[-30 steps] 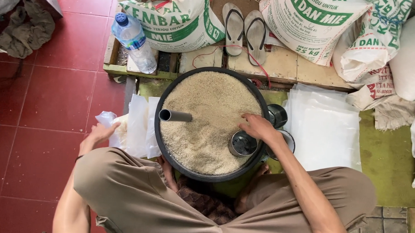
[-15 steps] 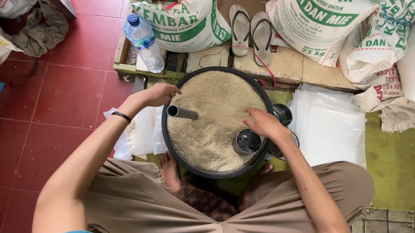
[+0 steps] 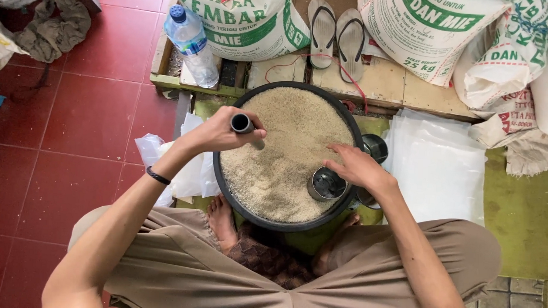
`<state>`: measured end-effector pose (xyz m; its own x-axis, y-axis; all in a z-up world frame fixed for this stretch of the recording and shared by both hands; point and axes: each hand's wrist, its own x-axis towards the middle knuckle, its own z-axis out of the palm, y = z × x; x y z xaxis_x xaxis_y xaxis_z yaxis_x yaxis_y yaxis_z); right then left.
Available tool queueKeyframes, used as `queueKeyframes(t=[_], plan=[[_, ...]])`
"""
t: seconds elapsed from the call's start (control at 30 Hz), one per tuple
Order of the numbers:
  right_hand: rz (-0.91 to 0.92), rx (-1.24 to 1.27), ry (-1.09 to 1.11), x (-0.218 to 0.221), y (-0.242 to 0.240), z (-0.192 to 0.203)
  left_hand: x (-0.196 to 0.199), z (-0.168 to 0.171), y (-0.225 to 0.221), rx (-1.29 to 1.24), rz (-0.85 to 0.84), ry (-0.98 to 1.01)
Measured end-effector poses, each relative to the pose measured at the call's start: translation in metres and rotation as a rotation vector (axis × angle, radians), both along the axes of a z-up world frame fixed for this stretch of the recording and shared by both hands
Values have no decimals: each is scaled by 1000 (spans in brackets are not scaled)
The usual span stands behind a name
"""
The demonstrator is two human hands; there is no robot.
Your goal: Measuring and pouring rice from a large bowl into a central pipe and plastic bags using various cups.
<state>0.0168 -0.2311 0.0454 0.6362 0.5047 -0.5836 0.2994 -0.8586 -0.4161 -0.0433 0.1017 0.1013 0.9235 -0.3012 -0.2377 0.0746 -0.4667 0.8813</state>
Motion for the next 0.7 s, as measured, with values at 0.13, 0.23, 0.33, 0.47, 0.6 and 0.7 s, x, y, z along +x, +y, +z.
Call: queueKeyframes(t=[0.13, 0.23, 0.33, 0.47, 0.6, 0.7], plan=[[-8, 11, 12, -3, 2, 18, 14, 17, 11, -3, 50, -88], [-13, 8, 13, -1, -2, 7, 21, 3, 18, -27, 120, -234], [-6, 3, 15, 2, -5, -4, 30, -22, 17, -26, 98, -311], [15, -41, -8, 6, -10, -24, 33, -41, 11, -64, 112, -418], [12, -52, -7, 4, -7, -23, 39, -83, 8, -66, 130, -448], [20, -57, -7, 5, -7, -28, 37, -97, -6, -108, 98, -416]])
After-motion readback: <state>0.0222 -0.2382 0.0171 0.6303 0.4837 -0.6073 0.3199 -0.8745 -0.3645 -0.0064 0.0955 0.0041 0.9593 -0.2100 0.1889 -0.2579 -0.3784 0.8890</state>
